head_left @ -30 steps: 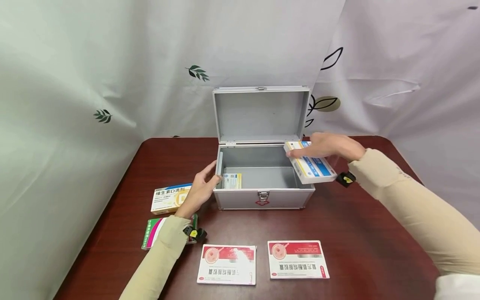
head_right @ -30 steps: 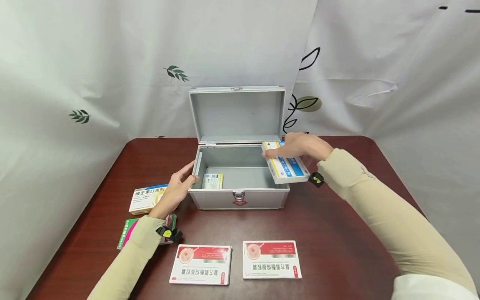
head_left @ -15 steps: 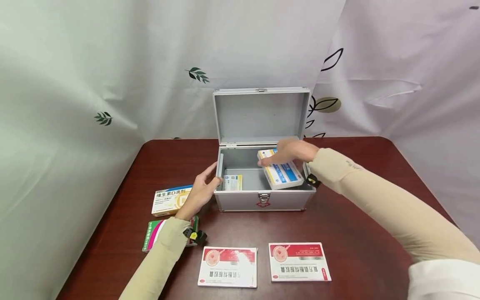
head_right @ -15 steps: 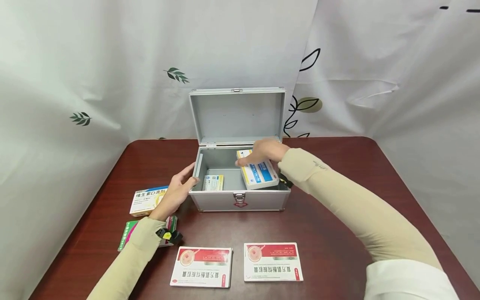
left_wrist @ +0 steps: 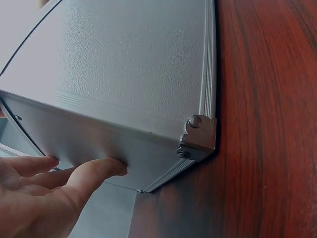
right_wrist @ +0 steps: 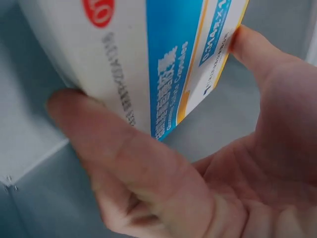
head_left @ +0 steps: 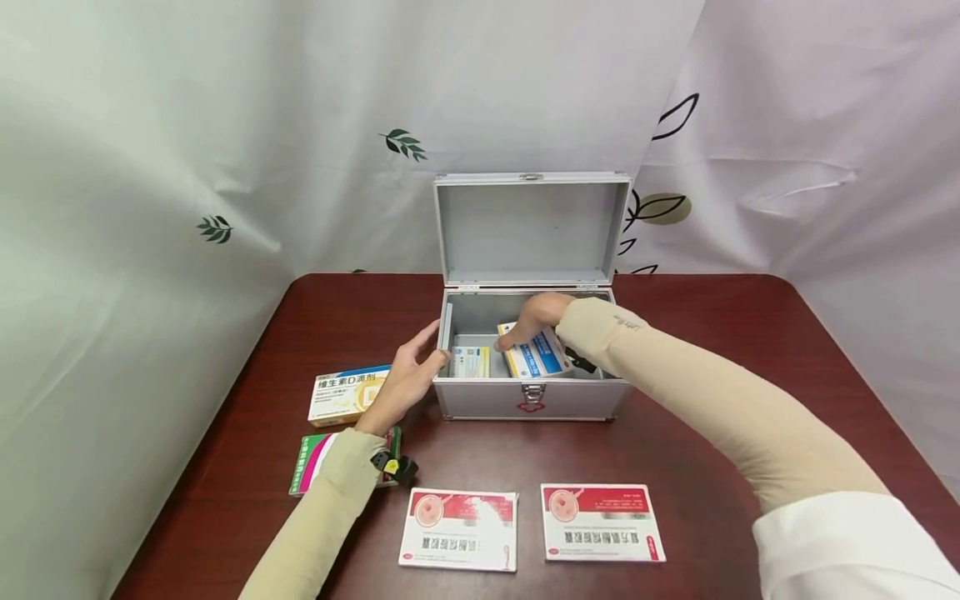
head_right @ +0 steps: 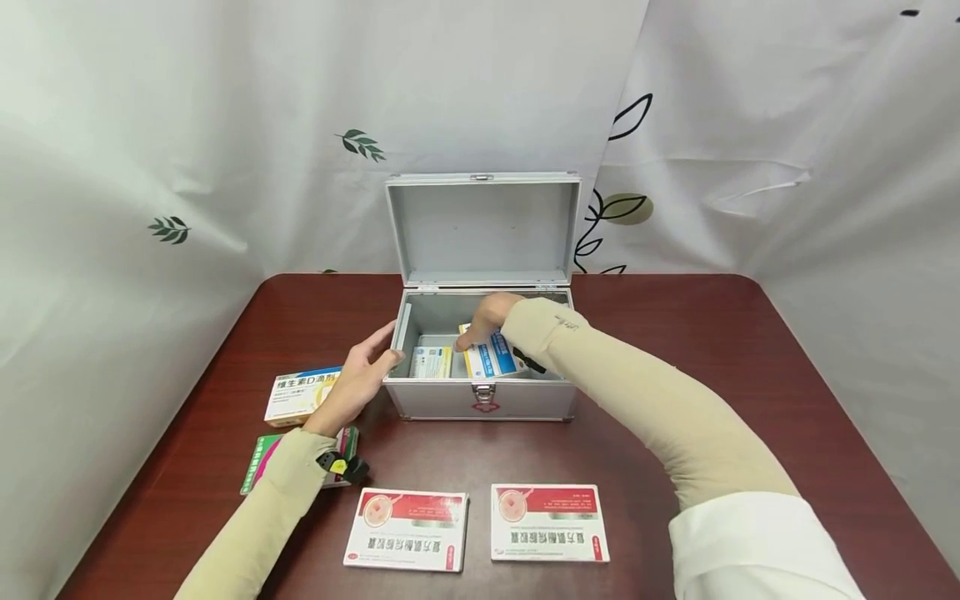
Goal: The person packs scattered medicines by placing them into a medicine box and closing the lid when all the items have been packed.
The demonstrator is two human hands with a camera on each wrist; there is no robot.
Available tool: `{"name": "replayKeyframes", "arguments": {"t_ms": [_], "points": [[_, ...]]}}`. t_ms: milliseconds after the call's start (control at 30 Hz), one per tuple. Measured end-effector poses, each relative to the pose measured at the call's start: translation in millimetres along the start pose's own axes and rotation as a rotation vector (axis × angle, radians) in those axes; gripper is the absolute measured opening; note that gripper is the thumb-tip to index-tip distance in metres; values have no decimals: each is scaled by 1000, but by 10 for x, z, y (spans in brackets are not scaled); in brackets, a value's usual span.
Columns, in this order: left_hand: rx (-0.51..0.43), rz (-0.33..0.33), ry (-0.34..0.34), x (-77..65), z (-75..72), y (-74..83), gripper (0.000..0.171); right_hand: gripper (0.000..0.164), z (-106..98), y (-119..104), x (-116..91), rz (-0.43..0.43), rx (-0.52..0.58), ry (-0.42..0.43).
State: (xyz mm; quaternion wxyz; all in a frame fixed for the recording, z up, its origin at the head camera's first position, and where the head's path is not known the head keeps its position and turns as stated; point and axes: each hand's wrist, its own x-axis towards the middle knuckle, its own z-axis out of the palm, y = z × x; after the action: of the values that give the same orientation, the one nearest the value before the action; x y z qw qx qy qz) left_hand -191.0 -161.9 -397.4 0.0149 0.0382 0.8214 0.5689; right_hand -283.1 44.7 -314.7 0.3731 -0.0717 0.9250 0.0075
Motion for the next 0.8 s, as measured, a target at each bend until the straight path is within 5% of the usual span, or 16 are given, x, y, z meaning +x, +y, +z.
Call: {"name": "replayKeyframes", "arguments": {"t_ms": [633, 800], "points": [[-18, 14, 8, 1, -4, 5, 58, 92, 127, -103, 219, -46, -20, -71], [-28, 3, 10, -4, 1, 1, 57, 87, 175, -115, 216, -45, 75, -63]]}}
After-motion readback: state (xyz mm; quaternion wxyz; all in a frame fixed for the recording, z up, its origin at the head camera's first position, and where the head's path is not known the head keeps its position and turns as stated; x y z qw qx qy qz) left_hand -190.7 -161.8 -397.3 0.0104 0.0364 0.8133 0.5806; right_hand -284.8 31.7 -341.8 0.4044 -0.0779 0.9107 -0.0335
